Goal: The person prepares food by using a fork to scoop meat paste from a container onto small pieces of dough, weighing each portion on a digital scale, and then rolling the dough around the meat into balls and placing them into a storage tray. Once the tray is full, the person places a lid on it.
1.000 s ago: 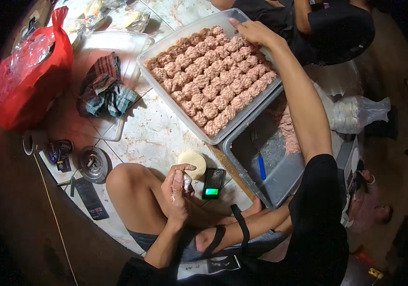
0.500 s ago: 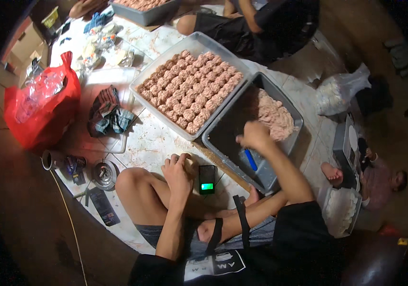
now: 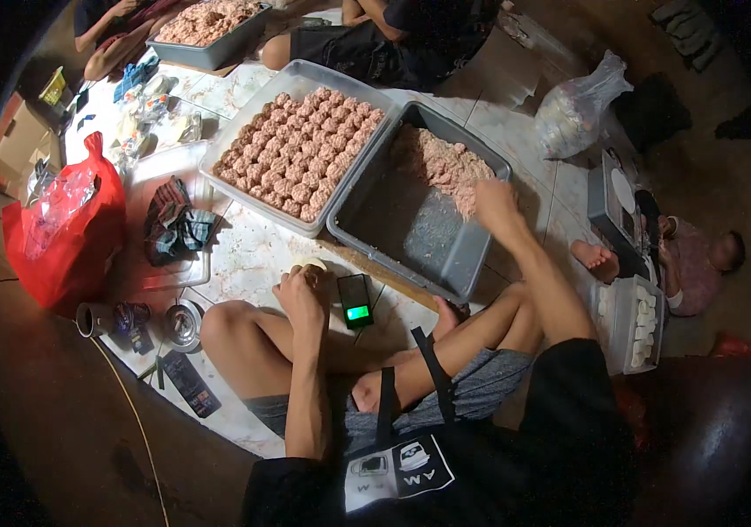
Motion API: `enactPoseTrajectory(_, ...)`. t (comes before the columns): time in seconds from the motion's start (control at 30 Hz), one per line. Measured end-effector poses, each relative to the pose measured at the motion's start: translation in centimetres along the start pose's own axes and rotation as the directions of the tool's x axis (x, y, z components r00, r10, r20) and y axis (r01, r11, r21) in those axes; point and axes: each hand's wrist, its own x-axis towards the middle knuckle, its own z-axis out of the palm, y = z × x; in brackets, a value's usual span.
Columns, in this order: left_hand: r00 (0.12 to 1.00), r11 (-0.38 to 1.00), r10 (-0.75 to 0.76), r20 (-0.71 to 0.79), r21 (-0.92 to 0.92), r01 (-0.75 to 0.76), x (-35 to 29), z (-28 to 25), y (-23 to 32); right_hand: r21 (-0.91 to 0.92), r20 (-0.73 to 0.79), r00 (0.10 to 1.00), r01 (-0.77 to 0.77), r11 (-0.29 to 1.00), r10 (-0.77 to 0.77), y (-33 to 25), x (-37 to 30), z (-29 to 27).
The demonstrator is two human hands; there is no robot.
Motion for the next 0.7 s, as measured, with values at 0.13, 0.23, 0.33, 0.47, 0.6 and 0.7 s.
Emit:
enactPoseTrajectory(0.13, 0.986, 0.969, -0.131, 0.107, -0.197, 0.15, 0.2, -0.1, 0.9, -0.17, -0.093, 0.986, -0.155, 0.973, 0.141, 2.4, 1.0, 7.2)
enactPoseTrajectory(0.23, 0.973, 0.94, -0.196, 0.119, -0.26, 0.222, 1.0, -2.3, 2.1, -0.285, 0.082, 0.994, -0.044, 0.957, 0.07, -1.3, -0.6, 9.3)
enactPoseTrajectory(0.33, 0.968, 0.93, -0.219, 0.119, -0.275, 0.244, 0.7, -2.8, 1.1, -0.306, 0.248, 0.968, 0.126, 0.944, -0.049, -4.1, -1.6, 7.5)
enactPoseTrajectory(0.47, 0.97, 0.901, -0.238, 0.042, -0.364, 0.237, 0.5, -3.2, 0.3, -0.223, 0.42, 0.896, 0.254, 0.941, -0.142, -3.9, -0.3, 1.2)
enactPoseTrajectory(0.6, 0.934, 0.667, -0.355, -0.034, -0.709, 0.228, 1.6, -5.5, 2.6, -0.318, 0.105, 0.994, 0.014, 0.948, 0.02, 0.7, 1.4, 3.4)
enactPoseTrajectory(0.7, 0.87, 0.411, -0.489, 0.065, -0.862, 0.295, 2.0, -5.2, 0.6, -0.228, 0.108, 0.985, 0.157, 0.961, -0.135, -0.6, -0.2, 5.2)
